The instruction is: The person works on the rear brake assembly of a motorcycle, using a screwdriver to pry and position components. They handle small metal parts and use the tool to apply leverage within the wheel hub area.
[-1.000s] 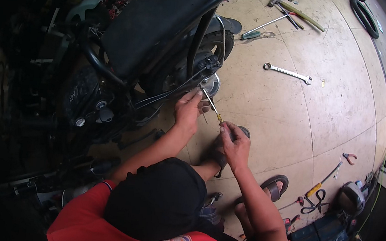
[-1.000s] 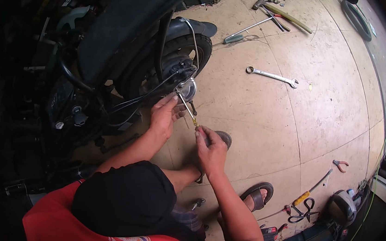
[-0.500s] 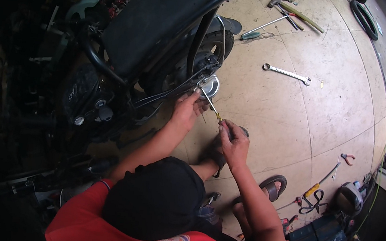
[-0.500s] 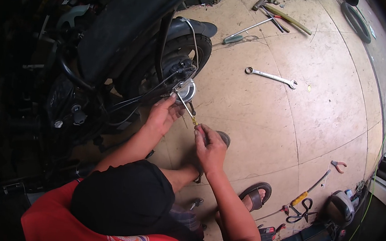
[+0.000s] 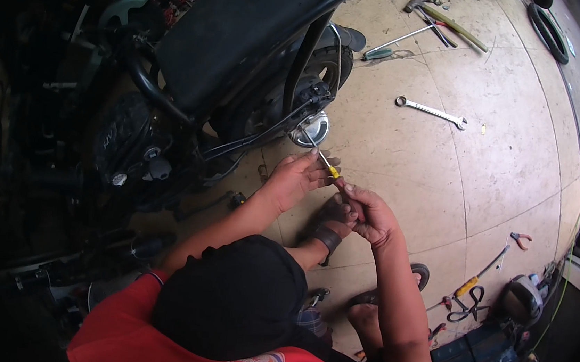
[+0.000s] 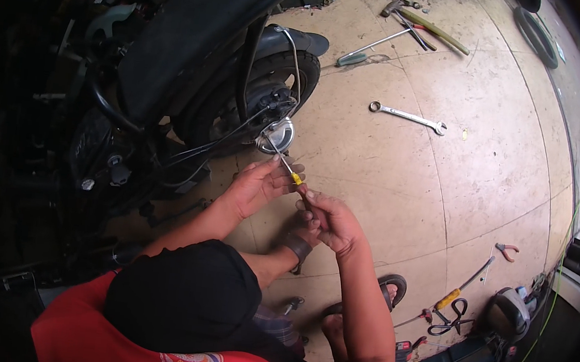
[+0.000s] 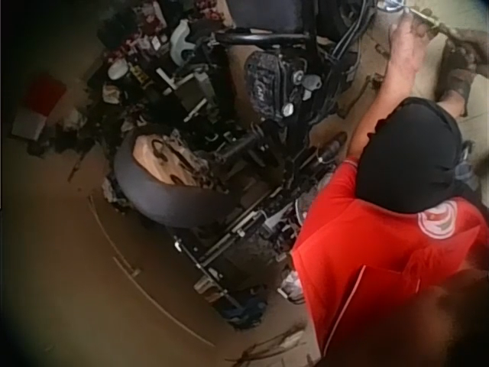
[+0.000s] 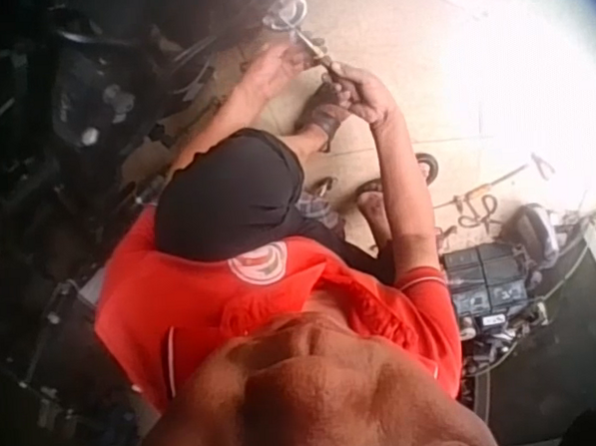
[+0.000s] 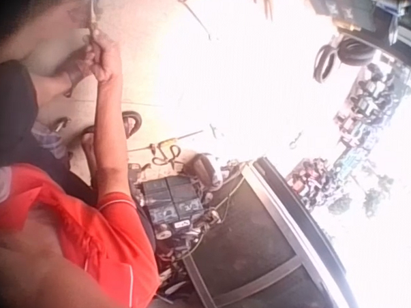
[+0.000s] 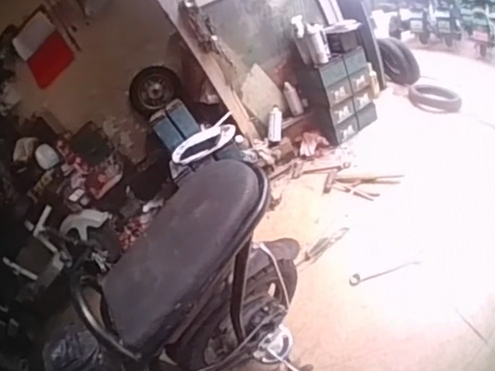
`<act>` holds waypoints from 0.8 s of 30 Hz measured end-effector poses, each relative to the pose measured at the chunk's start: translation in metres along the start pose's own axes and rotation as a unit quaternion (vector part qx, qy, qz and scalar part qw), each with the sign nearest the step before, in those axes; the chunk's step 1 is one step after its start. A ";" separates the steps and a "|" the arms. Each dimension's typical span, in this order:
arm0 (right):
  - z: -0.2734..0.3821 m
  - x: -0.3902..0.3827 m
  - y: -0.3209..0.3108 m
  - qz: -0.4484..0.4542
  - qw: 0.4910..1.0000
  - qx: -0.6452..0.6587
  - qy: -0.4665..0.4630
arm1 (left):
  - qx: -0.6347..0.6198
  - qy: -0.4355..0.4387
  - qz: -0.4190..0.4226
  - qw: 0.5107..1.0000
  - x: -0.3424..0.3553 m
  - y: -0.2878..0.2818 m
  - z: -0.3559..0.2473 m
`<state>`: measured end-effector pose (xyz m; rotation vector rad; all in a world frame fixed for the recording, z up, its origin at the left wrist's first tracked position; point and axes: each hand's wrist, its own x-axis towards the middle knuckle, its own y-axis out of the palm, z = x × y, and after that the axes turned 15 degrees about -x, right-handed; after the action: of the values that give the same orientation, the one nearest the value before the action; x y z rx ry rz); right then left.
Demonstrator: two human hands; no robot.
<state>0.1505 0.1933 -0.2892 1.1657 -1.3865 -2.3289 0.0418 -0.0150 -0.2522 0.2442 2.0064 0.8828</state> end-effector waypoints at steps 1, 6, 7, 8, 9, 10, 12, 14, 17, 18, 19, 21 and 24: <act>-0.003 0.002 -0.001 0.000 1.000 0.000 0.000 | 0.000 0.000 0.000 1.000 0.003 0.002 0.002; -0.017 -0.007 0.009 -0.091 0.991 0.069 -0.063 | 0.055 0.054 -0.004 0.997 0.014 -0.004 0.004; -0.023 -0.011 0.014 -0.090 0.992 0.068 -0.063 | 0.073 0.062 -0.029 0.995 0.015 -0.005 0.004; -0.030 -0.013 0.019 -0.166 0.953 -0.189 -0.168 | 0.073 0.064 -0.030 0.995 0.016 -0.006 0.004; -0.035 -0.019 0.020 -0.231 0.832 -0.432 -0.259 | 0.094 0.073 -0.056 0.991 0.019 -0.003 0.007; -0.040 -0.017 0.009 -0.244 0.779 -0.492 -0.303 | 0.115 0.079 -0.081 0.987 0.020 0.001 0.010; -0.035 -0.020 0.003 -0.184 0.889 -0.332 -0.256 | 0.085 0.098 -0.059 0.990 0.020 0.007 0.014; -0.038 -0.017 -0.020 0.115 0.978 0.150 -0.085 | 0.055 0.117 -0.037 0.991 0.019 0.014 0.015; -0.035 -0.017 -0.005 -0.016 0.995 0.079 -0.055 | 0.023 0.088 0.005 0.996 0.016 0.010 0.004; -0.038 -0.013 0.000 -0.015 0.995 0.080 -0.056 | 0.089 0.086 -0.035 0.992 0.017 0.007 0.003; -0.043 -0.009 0.008 -0.106 0.981 -0.090 -0.135 | 0.154 0.083 -0.074 0.982 0.018 0.004 0.003; -0.040 -0.012 0.018 -0.217 0.919 -0.273 -0.185 | 0.159 0.085 -0.090 0.979 0.016 0.007 0.002; -0.033 -0.015 0.004 -0.081 0.989 -0.065 -0.109 | 0.100 0.069 -0.052 0.991 0.012 0.015 0.003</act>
<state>0.1834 0.1774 -0.2862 1.0469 -1.2219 -2.6858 0.0349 0.0033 -0.2514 0.1933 2.2178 0.6478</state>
